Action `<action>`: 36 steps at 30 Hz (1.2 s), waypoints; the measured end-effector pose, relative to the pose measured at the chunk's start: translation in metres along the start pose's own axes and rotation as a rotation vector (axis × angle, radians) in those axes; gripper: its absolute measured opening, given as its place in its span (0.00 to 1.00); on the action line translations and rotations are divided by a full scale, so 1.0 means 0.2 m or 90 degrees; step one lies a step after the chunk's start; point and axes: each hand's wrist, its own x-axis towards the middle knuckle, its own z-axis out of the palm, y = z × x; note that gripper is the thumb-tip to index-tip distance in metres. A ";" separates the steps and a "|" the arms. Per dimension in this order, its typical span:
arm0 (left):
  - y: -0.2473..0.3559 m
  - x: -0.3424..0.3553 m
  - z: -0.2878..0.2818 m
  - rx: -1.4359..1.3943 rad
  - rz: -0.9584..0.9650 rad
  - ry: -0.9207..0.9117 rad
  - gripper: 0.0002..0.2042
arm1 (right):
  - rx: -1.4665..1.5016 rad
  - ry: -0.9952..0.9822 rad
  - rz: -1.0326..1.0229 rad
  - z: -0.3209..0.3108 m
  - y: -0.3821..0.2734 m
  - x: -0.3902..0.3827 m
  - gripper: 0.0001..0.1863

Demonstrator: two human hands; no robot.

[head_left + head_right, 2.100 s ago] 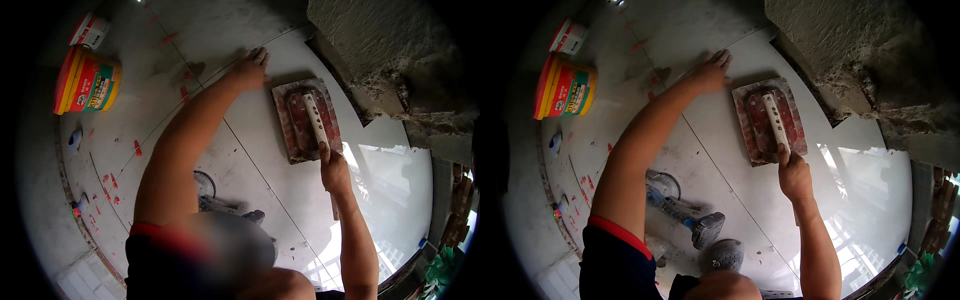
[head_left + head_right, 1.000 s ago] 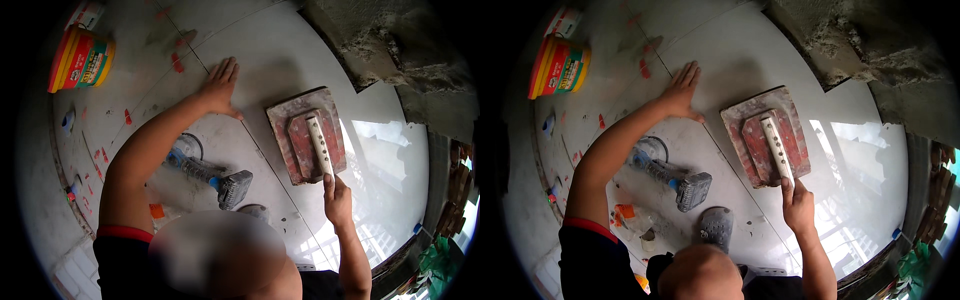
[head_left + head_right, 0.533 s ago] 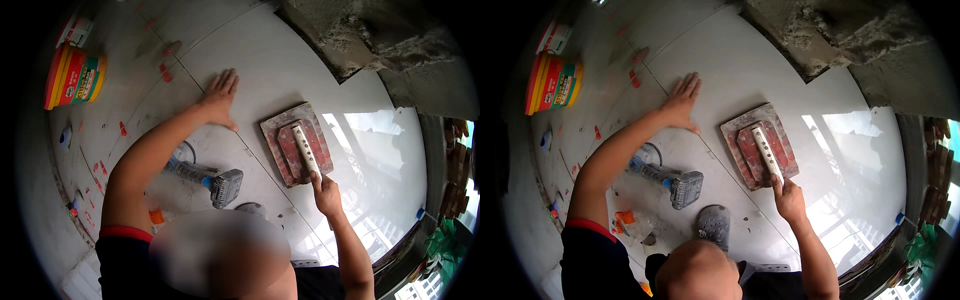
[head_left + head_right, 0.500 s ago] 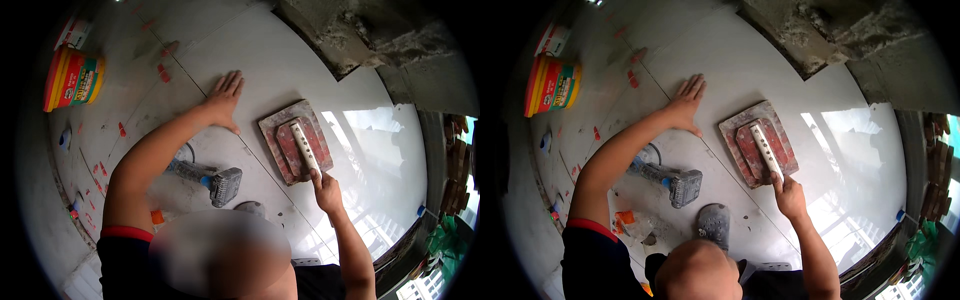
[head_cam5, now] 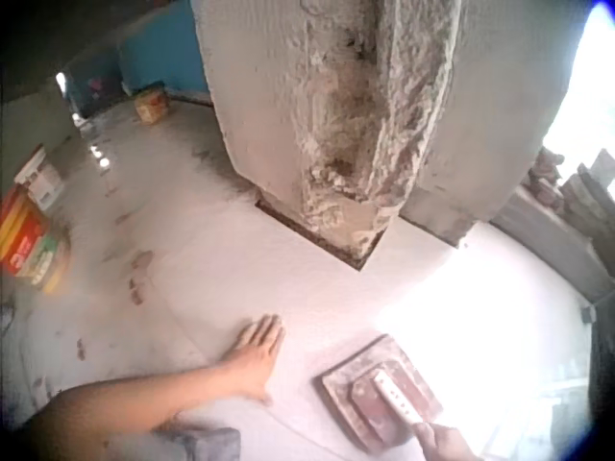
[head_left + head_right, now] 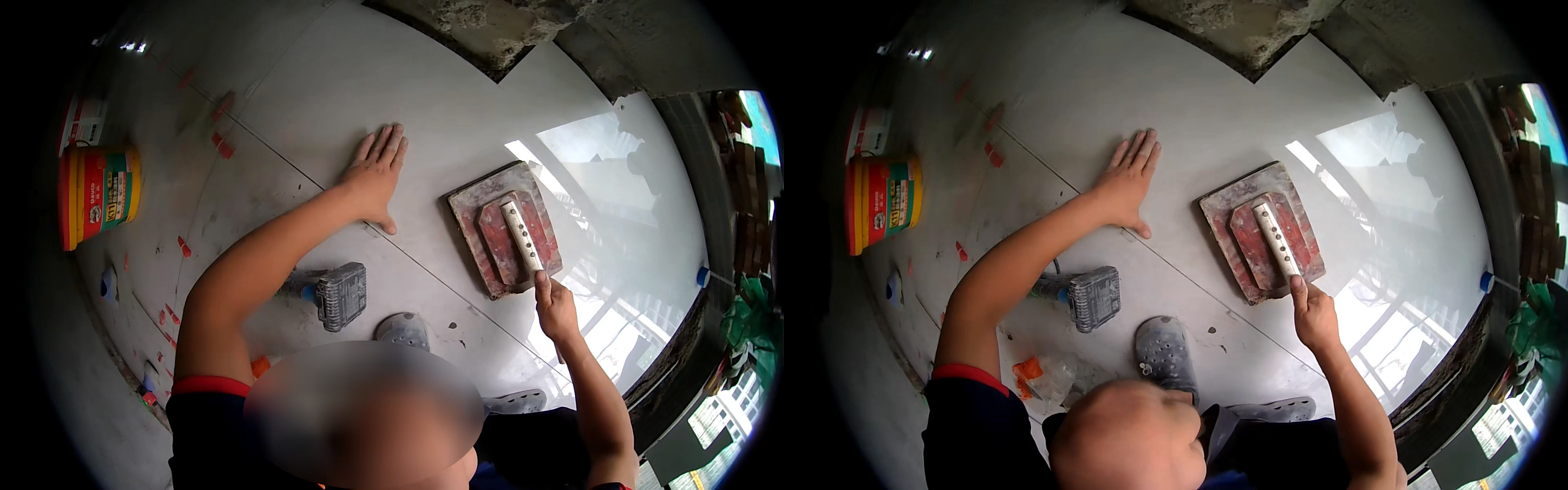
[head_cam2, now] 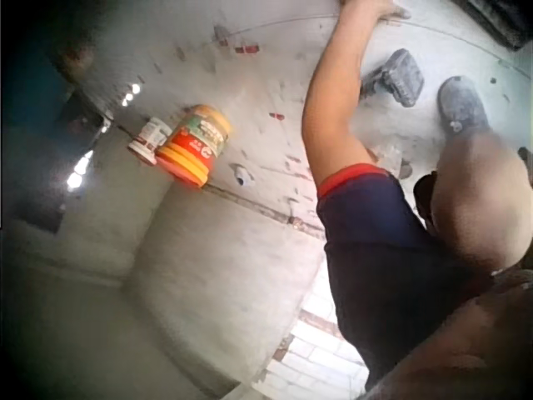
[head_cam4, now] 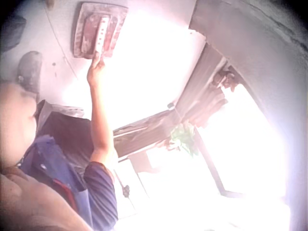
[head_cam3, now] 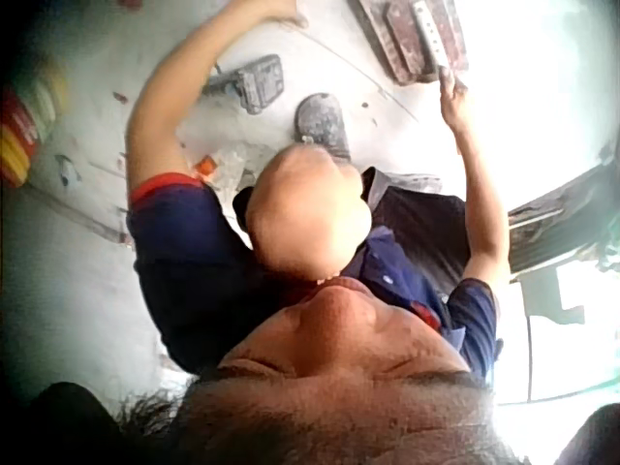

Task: The person lays large tiles on a prepared floor, using a tile vibrator to settle them, wiping the joints with a cloth, and tapping the surface with a rubber-faced trowel.

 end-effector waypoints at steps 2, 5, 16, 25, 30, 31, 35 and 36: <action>0.10 0.02 0.02 0.001 0.011 0.000 0.70 | 0.040 -0.022 0.048 -0.02 0.01 0.00 0.36; 0.24 0.00 0.01 0.015 0.031 -0.053 0.70 | 0.146 -0.049 0.090 -0.12 -0.09 -0.02 0.36; 0.39 0.02 0.01 0.002 0.039 -0.087 0.71 | 0.037 0.069 0.003 -0.05 0.23 -0.11 0.33; 0.42 0.01 0.00 0.038 -0.006 -0.140 0.71 | 0.240 0.082 -0.003 -0.20 0.26 -0.20 0.32; 0.49 0.09 -0.01 0.062 0.009 -0.186 0.71 | 0.081 0.072 0.100 -0.07 0.39 -0.14 0.37; 0.49 0.13 -0.05 0.023 0.011 -0.157 0.70 | 0.118 0.050 0.119 -0.09 0.40 -0.13 0.37; 0.35 0.49 -0.13 -0.085 -0.118 0.054 0.63 | 0.329 -0.013 0.166 -0.29 0.13 -0.09 0.33; 0.34 0.57 -0.16 -0.078 -0.124 0.069 0.62 | 0.366 -0.012 0.158 -0.35 0.09 -0.07 0.32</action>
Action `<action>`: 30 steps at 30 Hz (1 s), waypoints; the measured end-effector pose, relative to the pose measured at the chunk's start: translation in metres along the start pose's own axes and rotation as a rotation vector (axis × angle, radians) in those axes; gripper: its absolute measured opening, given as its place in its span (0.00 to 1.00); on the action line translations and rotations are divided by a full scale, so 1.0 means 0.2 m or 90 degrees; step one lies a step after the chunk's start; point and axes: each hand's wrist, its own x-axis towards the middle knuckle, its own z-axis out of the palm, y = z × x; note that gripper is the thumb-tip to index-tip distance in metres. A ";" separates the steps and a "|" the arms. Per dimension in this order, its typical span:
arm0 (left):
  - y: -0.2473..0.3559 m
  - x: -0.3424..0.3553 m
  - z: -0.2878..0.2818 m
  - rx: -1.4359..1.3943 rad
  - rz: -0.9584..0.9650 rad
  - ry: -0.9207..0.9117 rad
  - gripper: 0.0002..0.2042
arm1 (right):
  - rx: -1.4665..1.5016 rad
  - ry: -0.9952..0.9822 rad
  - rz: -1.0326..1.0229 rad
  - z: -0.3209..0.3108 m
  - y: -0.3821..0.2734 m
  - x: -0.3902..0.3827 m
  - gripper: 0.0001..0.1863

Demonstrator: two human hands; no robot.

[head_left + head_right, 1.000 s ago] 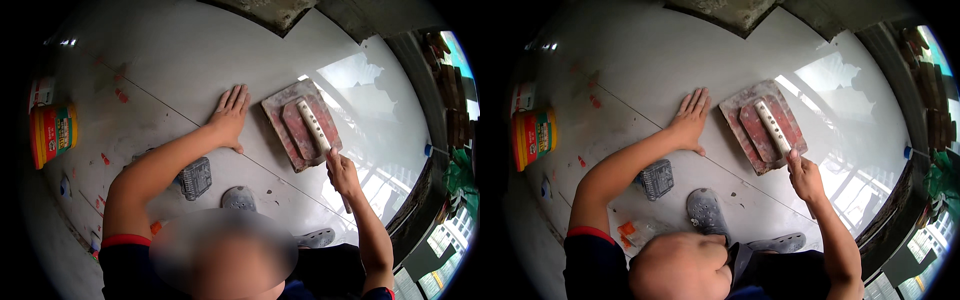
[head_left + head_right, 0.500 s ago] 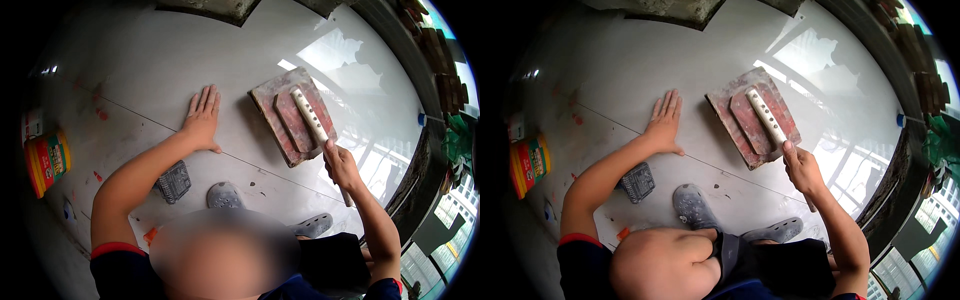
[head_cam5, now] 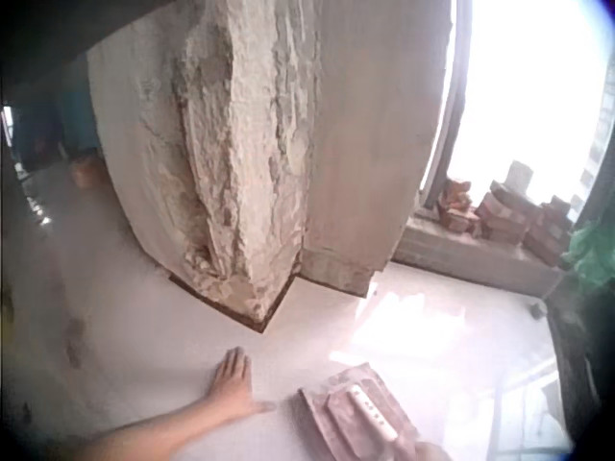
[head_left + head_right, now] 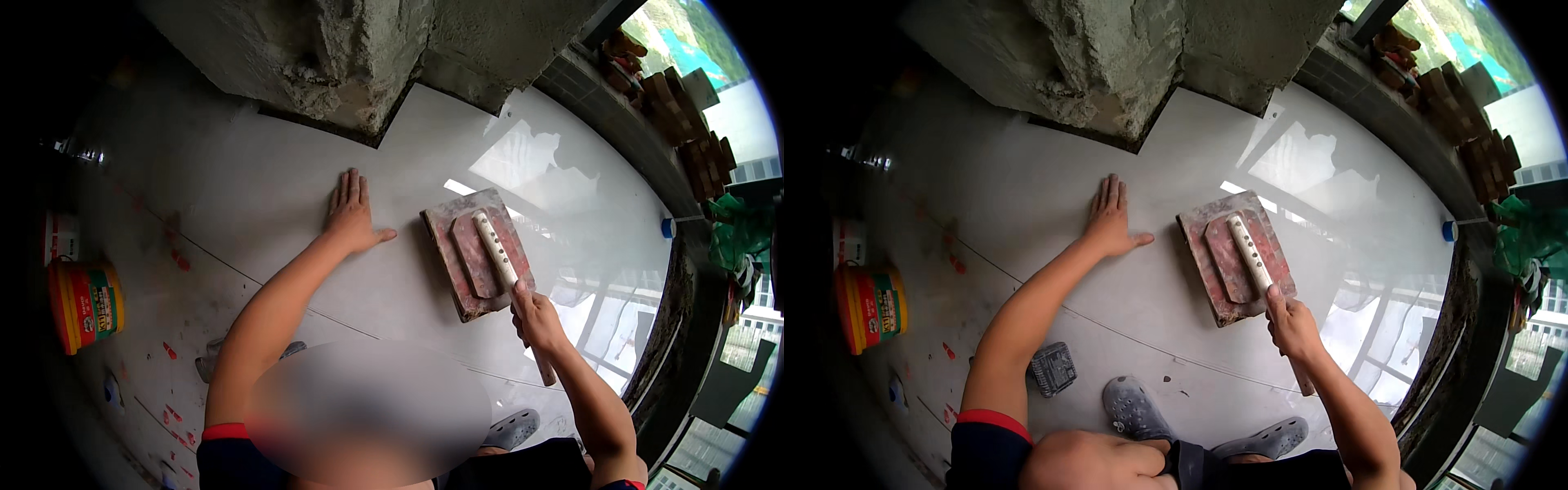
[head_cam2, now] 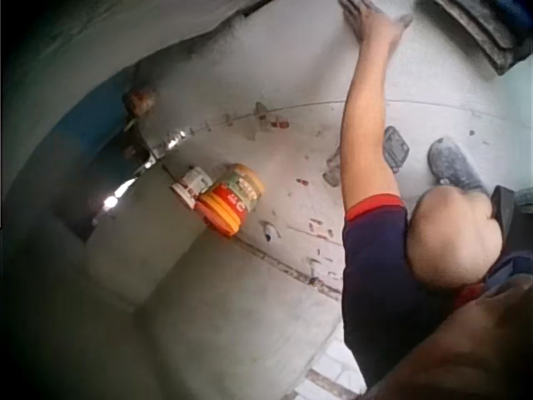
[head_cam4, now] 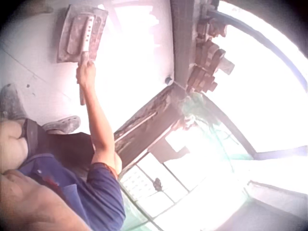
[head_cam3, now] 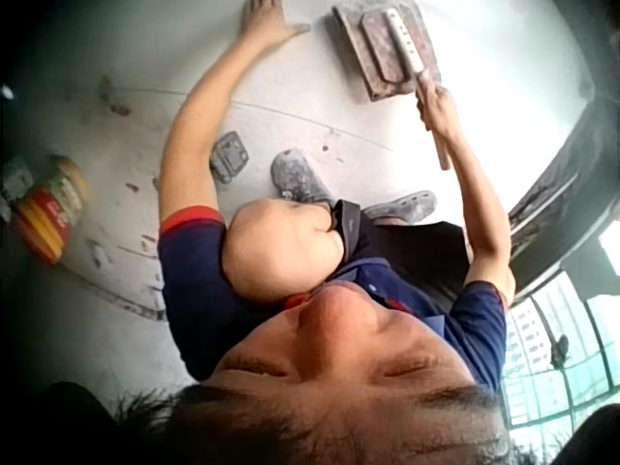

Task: The person lays large tiles on a prepared floor, using a tile vibrator to settle them, wiping the joints with a cloth, and tapping the surface with a rubber-faced trowel.

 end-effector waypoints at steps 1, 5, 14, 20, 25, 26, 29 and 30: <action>0.00 0.06 0.00 0.005 -0.004 0.010 0.62 | 0.031 0.006 -0.030 0.00 -0.06 -0.01 0.30; 0.07 0.12 -0.02 -0.002 -0.008 0.024 0.62 | -0.023 0.155 -0.194 0.02 -0.12 0.09 0.33; 0.05 0.13 0.00 -0.023 -0.013 0.037 0.62 | 0.054 0.051 -0.054 0.01 -0.38 0.32 0.30; 0.15 0.15 -0.05 -0.042 -0.032 0.018 0.62 | -0.084 0.269 -0.170 0.07 -0.08 0.48 0.37; 0.11 0.14 -0.04 -0.018 -0.047 0.014 0.62 | 0.148 0.082 -0.021 -0.11 -0.35 0.35 0.30; 0.10 0.14 -0.05 -0.015 -0.053 0.013 0.62 | 0.157 0.114 -0.049 -0.13 -0.35 0.34 0.30; 0.10 0.13 -0.05 -0.038 -0.037 0.037 0.61 | 0.165 0.235 -0.125 -0.16 -0.25 0.34 0.30; 0.17 0.15 -0.03 -0.046 -0.026 0.031 0.61 | 0.085 0.336 -0.190 -0.21 -0.08 0.45 0.30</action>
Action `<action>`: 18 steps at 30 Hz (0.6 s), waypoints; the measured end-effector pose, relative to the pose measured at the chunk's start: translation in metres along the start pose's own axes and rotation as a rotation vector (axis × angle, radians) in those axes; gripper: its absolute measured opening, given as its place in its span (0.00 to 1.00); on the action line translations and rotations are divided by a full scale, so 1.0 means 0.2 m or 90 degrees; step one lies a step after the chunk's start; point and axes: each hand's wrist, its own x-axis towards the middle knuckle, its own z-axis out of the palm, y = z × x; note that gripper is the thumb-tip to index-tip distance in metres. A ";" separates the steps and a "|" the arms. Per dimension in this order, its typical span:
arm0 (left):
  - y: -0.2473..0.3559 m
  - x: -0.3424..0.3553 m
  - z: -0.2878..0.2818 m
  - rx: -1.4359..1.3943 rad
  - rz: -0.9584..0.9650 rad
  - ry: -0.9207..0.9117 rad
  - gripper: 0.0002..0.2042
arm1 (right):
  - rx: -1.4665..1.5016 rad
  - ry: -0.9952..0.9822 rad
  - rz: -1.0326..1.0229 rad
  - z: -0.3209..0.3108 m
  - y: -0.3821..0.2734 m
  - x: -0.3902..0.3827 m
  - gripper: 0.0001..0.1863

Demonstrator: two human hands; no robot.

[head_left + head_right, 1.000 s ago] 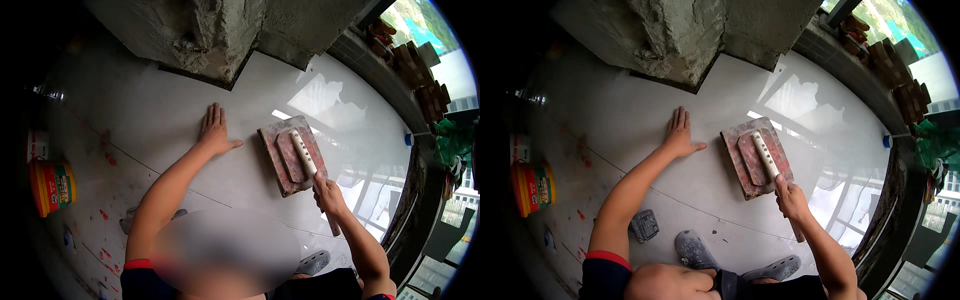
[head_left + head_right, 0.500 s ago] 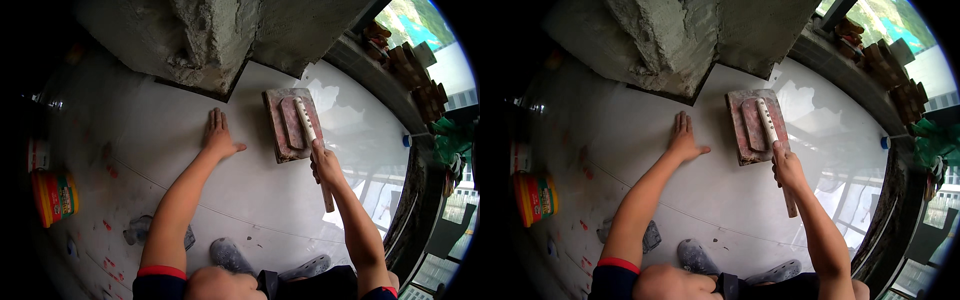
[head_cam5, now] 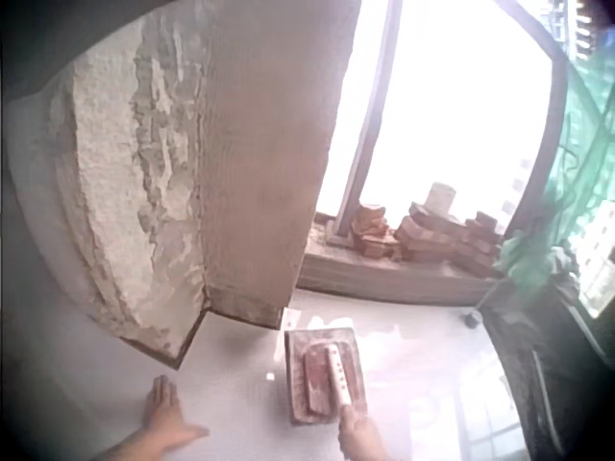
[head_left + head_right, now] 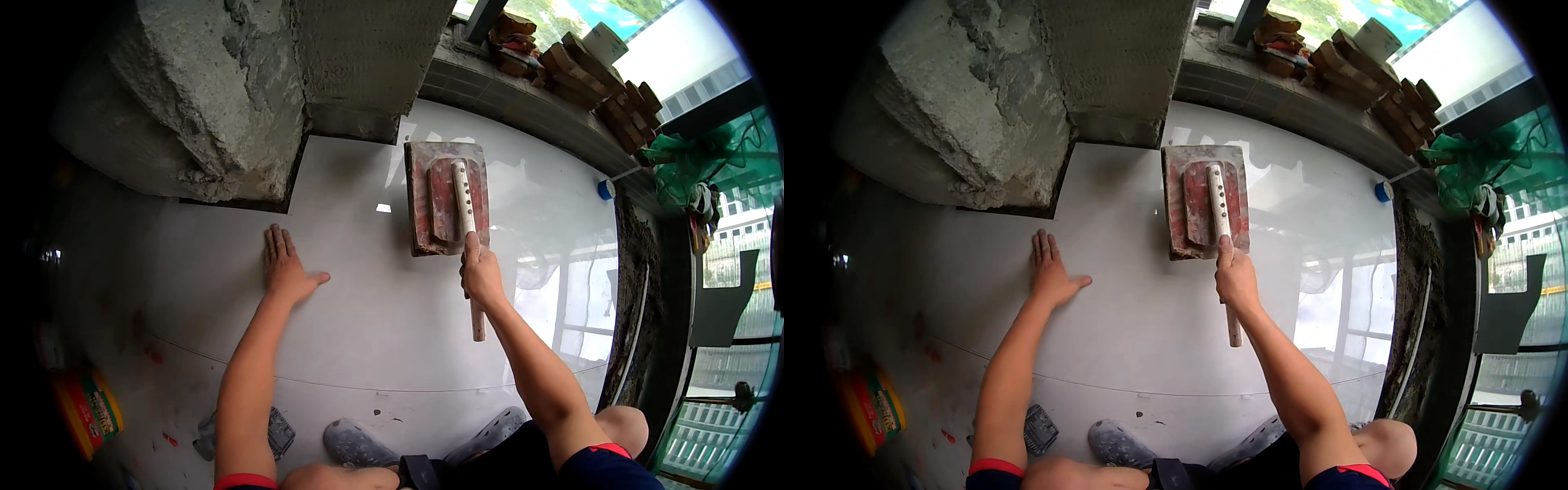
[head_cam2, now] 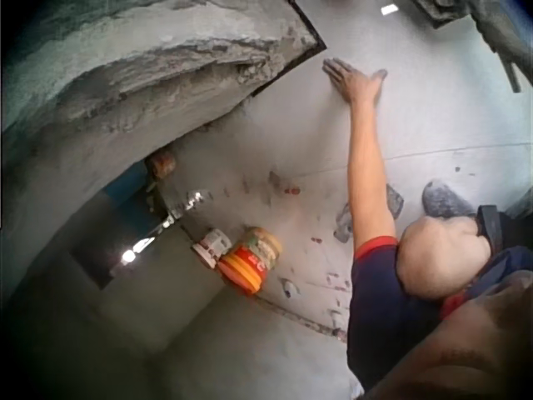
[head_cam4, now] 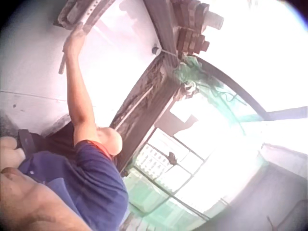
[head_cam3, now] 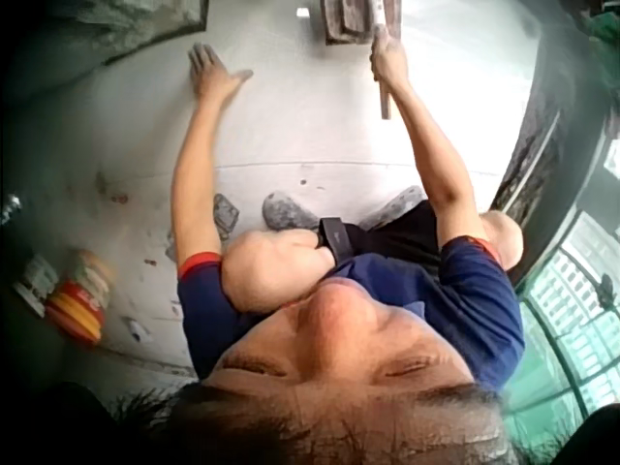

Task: The person lays large tiles on a prepared floor, using a tile vibrator to settle them, wiping the joints with a cloth, and tapping the surface with a rubber-faced trowel.

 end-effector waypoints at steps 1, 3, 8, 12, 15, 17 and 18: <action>0.03 0.01 0.01 0.001 0.001 -0.004 0.61 | -0.024 -0.004 0.065 -0.01 0.09 0.06 0.30; 0.02 0.01 -0.01 0.010 -0.007 -0.009 0.61 | -0.008 -0.051 0.183 -0.04 0.04 0.11 0.30; -0.04 -0.02 -0.05 0.034 -0.022 -0.016 0.61 | 0.132 -0.080 0.143 -0.25 -0.22 0.20 0.30; 0.02 0.01 -0.03 0.026 -0.015 -0.023 0.61 | -0.014 0.119 0.016 -0.19 0.04 0.32 0.33; 0.03 0.01 -0.04 0.032 -0.025 -0.035 0.61 | 0.075 -0.078 0.190 -0.28 0.00 0.48 0.30; 0.00 -0.01 -0.06 0.040 -0.047 -0.055 0.61 | 0.109 -0.102 0.195 -0.38 -0.15 0.53 0.28; 0.00 -0.01 -0.07 0.055 -0.047 -0.058 0.61 | 0.103 -0.094 0.178 -0.43 -0.18 0.53 0.28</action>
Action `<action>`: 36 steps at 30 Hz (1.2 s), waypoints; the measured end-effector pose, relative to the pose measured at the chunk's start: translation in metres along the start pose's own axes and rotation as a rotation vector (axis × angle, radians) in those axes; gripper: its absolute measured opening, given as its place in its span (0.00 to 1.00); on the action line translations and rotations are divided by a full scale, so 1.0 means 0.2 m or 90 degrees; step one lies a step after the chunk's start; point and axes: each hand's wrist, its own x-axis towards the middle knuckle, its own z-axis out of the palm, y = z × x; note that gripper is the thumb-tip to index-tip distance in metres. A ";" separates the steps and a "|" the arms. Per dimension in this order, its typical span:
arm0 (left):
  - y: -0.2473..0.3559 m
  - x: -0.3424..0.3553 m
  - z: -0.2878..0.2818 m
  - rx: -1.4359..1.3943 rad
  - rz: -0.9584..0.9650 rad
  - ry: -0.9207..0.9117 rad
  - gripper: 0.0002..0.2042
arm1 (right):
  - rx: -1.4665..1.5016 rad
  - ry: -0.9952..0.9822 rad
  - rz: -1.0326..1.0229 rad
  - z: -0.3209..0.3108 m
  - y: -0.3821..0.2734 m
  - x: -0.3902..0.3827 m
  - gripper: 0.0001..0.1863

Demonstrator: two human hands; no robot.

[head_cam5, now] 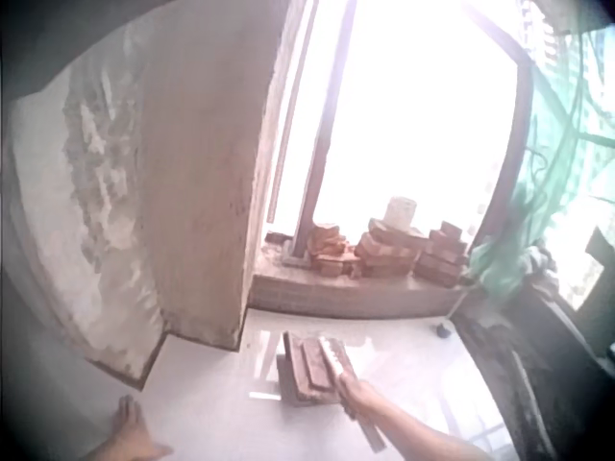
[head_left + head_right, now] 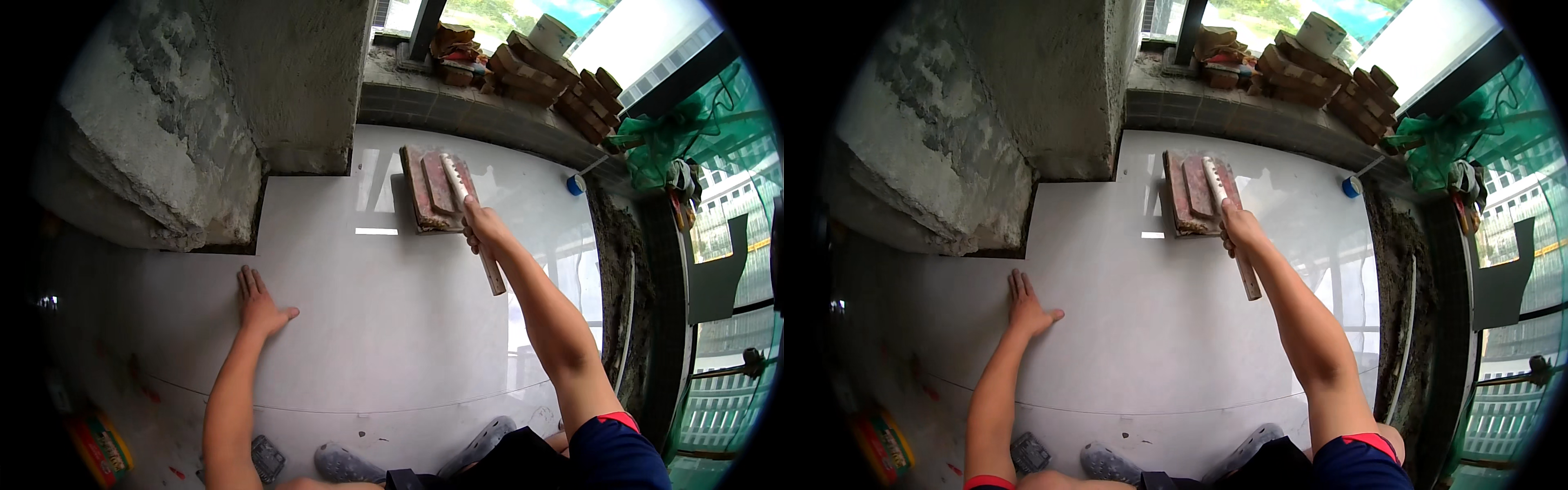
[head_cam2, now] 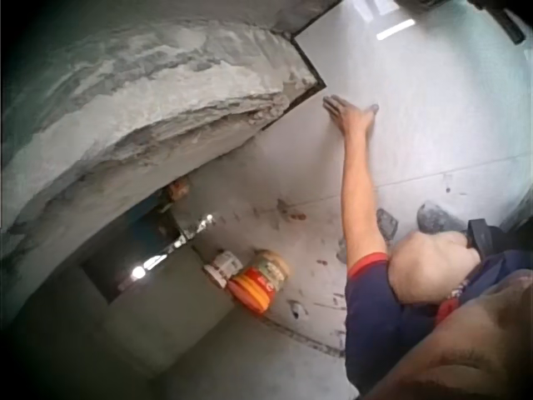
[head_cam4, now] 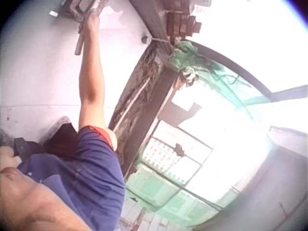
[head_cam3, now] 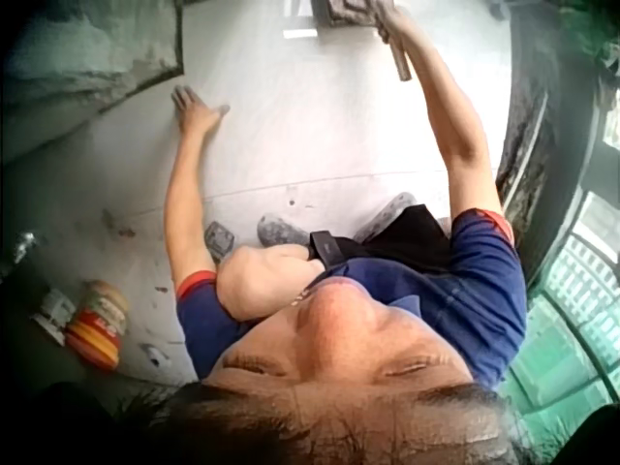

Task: The person lays large tiles on a prepared floor, using a tile vibrator to settle them, wiping the joints with a cloth, and tapping the surface with a rubber-faced trowel.

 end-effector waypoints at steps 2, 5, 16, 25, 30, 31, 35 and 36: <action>0.01 0.00 -0.03 0.030 -0.003 -0.006 0.61 | 0.003 0.074 -0.075 -0.01 0.04 0.00 0.30; 0.16 0.05 -0.01 0.144 0.101 -0.049 0.60 | -0.127 0.219 -0.155 -0.03 0.25 0.14 0.30; 0.80 0.22 -0.08 0.308 0.216 -0.065 0.60 | -0.095 0.149 -0.220 -0.13 -0.07 0.18 0.32; 0.82 0.23 -0.07 0.306 0.193 -0.089 0.60 | -0.075 -0.021 -0.070 -0.04 -0.22 0.19 0.31; 0.86 0.24 -0.07 0.284 0.206 -0.062 0.59 | -0.221 0.095 -0.146 0.07 0.07 0.27 0.34; 0.85 0.24 -0.08 0.290 0.199 -0.064 0.59 | -0.176 0.047 -0.080 0.08 0.05 0.27 0.34; 0.90 0.23 -0.10 0.321 0.186 -0.077 0.58 | -0.052 -0.075 0.009 -0.21 -0.14 0.29 0.28; 0.91 0.23 -0.10 0.328 0.187 -0.084 0.58 | -0.035 -0.054 -0.020 -0.31 -0.14 0.27 0.28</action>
